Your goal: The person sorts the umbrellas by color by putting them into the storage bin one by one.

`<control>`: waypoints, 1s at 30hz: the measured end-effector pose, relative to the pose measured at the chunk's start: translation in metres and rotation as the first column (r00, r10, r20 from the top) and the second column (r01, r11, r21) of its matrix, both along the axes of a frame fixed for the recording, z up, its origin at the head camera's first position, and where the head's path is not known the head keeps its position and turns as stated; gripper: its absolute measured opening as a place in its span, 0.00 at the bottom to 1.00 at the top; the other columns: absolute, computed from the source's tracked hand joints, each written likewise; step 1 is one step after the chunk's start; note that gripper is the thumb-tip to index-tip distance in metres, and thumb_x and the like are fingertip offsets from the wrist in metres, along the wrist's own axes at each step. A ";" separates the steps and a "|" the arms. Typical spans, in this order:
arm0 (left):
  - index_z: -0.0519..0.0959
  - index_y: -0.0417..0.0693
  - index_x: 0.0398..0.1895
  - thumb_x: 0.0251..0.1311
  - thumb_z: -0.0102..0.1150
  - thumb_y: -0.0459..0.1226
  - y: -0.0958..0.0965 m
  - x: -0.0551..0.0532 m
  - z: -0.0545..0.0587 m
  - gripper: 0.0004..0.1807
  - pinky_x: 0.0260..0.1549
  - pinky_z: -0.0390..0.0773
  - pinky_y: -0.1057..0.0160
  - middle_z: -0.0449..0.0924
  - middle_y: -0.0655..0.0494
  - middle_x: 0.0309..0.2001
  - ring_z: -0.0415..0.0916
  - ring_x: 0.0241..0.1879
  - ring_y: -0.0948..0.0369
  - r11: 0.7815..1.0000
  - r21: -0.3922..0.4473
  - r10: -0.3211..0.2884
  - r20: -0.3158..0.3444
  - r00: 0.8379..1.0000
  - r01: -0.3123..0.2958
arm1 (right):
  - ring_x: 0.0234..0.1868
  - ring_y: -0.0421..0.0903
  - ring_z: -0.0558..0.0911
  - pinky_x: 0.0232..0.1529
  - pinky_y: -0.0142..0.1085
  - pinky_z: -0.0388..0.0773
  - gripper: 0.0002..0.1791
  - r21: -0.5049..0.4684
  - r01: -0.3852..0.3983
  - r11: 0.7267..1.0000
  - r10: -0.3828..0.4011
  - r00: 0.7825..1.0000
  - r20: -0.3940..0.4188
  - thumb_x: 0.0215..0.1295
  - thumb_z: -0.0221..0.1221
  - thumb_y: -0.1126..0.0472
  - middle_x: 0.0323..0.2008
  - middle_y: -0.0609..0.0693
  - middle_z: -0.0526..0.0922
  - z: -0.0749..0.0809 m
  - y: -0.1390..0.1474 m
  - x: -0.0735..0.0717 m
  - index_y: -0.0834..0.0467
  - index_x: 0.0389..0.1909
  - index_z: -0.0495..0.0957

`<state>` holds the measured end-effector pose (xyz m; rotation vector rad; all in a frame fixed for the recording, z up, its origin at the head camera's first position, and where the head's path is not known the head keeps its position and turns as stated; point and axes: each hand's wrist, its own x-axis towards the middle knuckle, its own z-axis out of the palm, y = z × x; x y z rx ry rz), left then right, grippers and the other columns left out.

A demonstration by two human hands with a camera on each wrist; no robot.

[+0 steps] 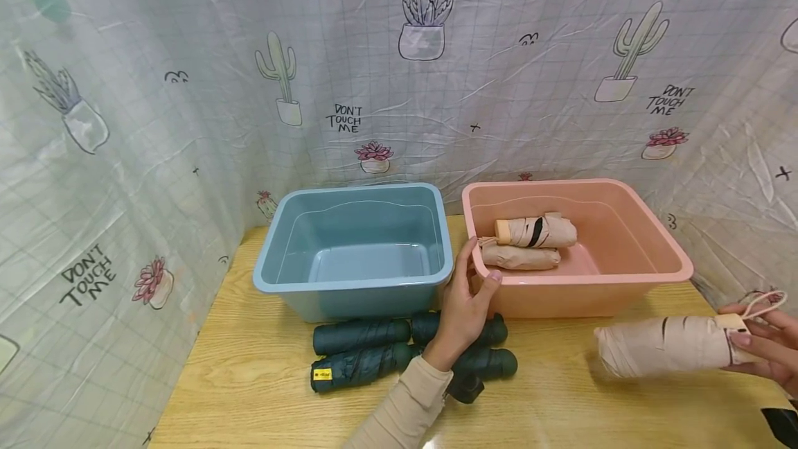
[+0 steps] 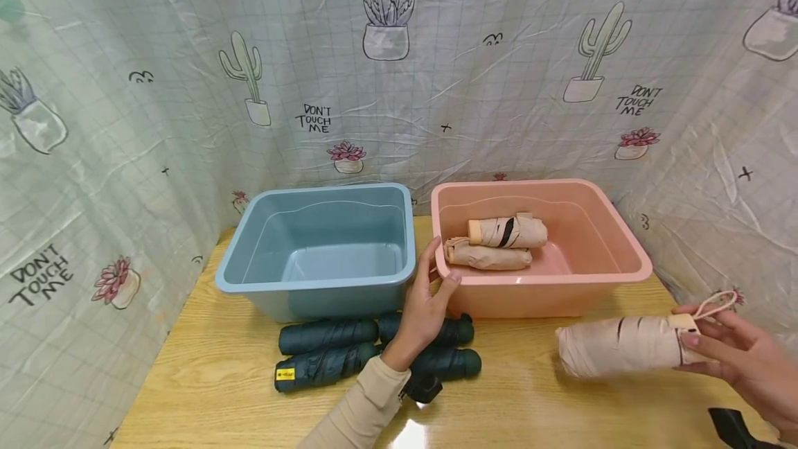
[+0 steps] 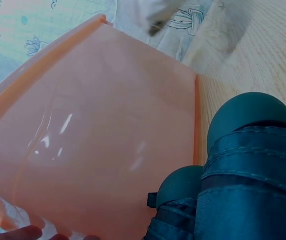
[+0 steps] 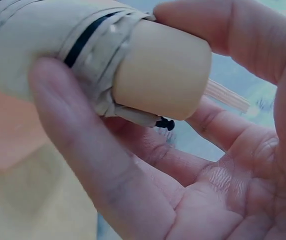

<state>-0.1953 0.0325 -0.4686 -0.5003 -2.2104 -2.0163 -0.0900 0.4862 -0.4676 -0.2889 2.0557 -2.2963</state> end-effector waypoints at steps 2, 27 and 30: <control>0.55 0.71 0.80 0.71 0.56 0.52 0.000 0.000 0.000 0.37 0.64 0.74 0.41 0.70 0.56 0.71 0.73 0.64 0.58 1.000 0.000 0.000 -0.002 1.000 0.000 | 0.46 0.39 0.88 0.32 0.42 0.87 0.34 -0.051 -0.064 0.997 0.062 0.997 -0.046 0.72 0.35 0.85 0.48 0.39 0.86 0.007 0.003 -0.005 0.51 0.59 0.78; 0.54 0.79 0.78 0.71 0.56 0.52 0.002 -0.004 0.001 0.36 0.64 0.75 0.48 0.69 0.60 0.72 0.73 0.65 0.58 1.000 -0.018 0.017 0.012 1.000 -0.017 | 0.44 0.39 0.87 0.31 0.36 0.86 0.25 -0.039 0.057 0.998 -0.061 0.992 -0.108 0.75 0.40 0.80 0.48 0.46 0.84 0.132 -0.070 -0.065 0.56 0.58 0.77; 0.54 0.79 0.78 0.71 0.56 0.52 0.002 -0.004 0.002 0.36 0.64 0.75 0.47 0.69 0.60 0.71 0.74 0.64 0.59 1.000 -0.017 0.016 0.015 1.000 -0.015 | 0.45 0.39 0.87 0.33 0.36 0.87 0.24 -0.051 0.044 0.998 -0.049 0.994 -0.095 0.76 0.41 0.79 0.48 0.45 0.84 0.142 -0.080 -0.071 0.55 0.58 0.77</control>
